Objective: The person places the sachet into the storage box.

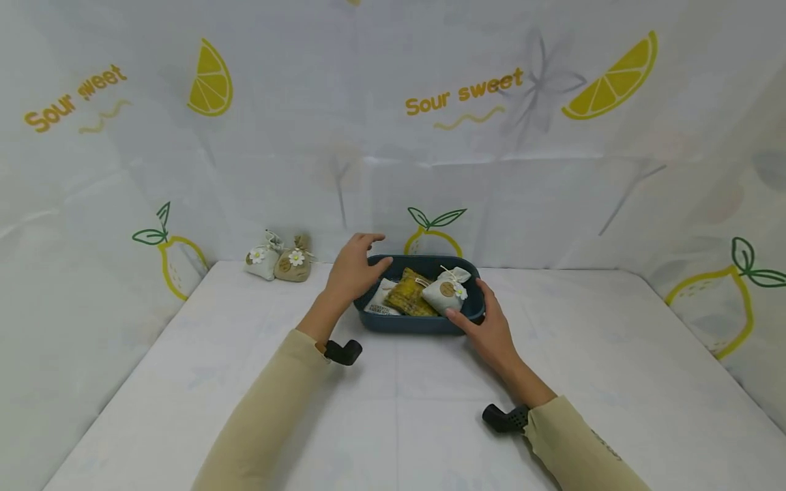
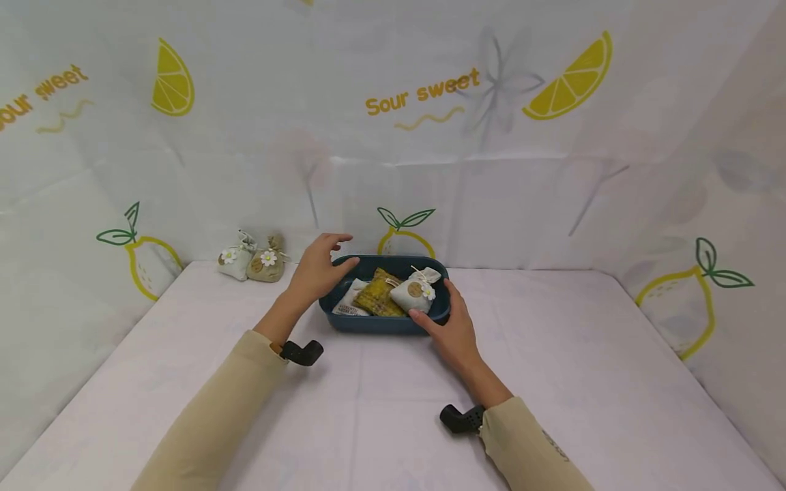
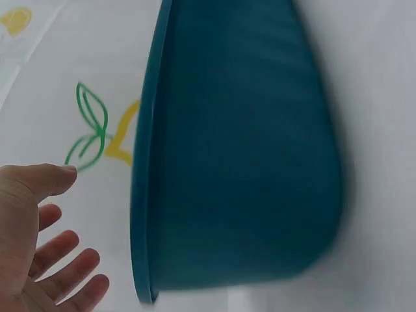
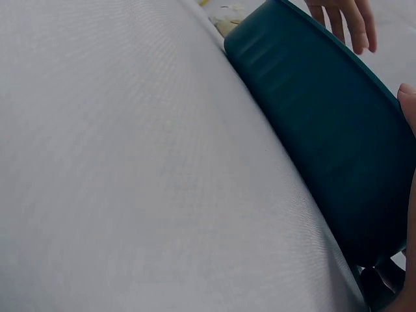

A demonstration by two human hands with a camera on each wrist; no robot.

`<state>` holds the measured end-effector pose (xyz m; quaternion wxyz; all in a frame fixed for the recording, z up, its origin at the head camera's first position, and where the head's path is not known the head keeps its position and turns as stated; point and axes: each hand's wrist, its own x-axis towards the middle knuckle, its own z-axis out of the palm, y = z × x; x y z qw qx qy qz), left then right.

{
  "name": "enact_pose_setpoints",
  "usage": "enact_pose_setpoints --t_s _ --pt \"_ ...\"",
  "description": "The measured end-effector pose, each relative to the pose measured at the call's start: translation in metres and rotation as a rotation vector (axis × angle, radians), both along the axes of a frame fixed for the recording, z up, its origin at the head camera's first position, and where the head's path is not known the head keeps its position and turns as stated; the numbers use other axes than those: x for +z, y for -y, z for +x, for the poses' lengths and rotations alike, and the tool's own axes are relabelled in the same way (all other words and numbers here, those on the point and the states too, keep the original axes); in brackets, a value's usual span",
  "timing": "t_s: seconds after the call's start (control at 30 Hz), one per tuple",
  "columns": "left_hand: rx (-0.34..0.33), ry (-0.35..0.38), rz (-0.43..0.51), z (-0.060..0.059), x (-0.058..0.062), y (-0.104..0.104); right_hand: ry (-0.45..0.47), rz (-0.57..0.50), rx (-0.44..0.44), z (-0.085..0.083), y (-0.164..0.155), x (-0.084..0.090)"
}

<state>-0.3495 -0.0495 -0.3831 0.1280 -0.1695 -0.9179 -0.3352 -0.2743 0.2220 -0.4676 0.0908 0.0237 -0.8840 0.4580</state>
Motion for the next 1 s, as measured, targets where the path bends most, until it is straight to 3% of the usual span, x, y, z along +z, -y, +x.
enact_pose_setpoints --t_s 0.2,0.37,0.43,0.63,0.77,0.87,1.0 --pt "0.014 0.007 0.093 -0.003 0.004 0.035 0.012 0.004 -0.013 0.003 -0.001 0.001" --pt "0.113 -0.01 0.182 -0.007 0.001 0.058 0.02 0.009 -0.021 0.005 -0.002 0.002" --pt "0.146 -0.008 0.179 -0.01 -0.001 0.065 0.024 0.01 -0.022 0.006 -0.002 0.002" --pt "0.158 -0.03 0.136 -0.021 -0.004 0.078 0.017 0.002 -0.014 0.006 -0.001 0.004" --pt "0.213 -0.063 0.104 -0.028 -0.012 0.092 0.011 -0.001 -0.001 0.004 0.0 0.004" --pt "0.225 -0.073 0.135 -0.035 -0.022 0.103 0.012 0.001 -0.003 0.003 0.001 0.003" --pt "0.232 -0.015 0.111 -0.043 -0.037 0.116 0.01 0.0 -0.006 0.003 0.002 0.002"
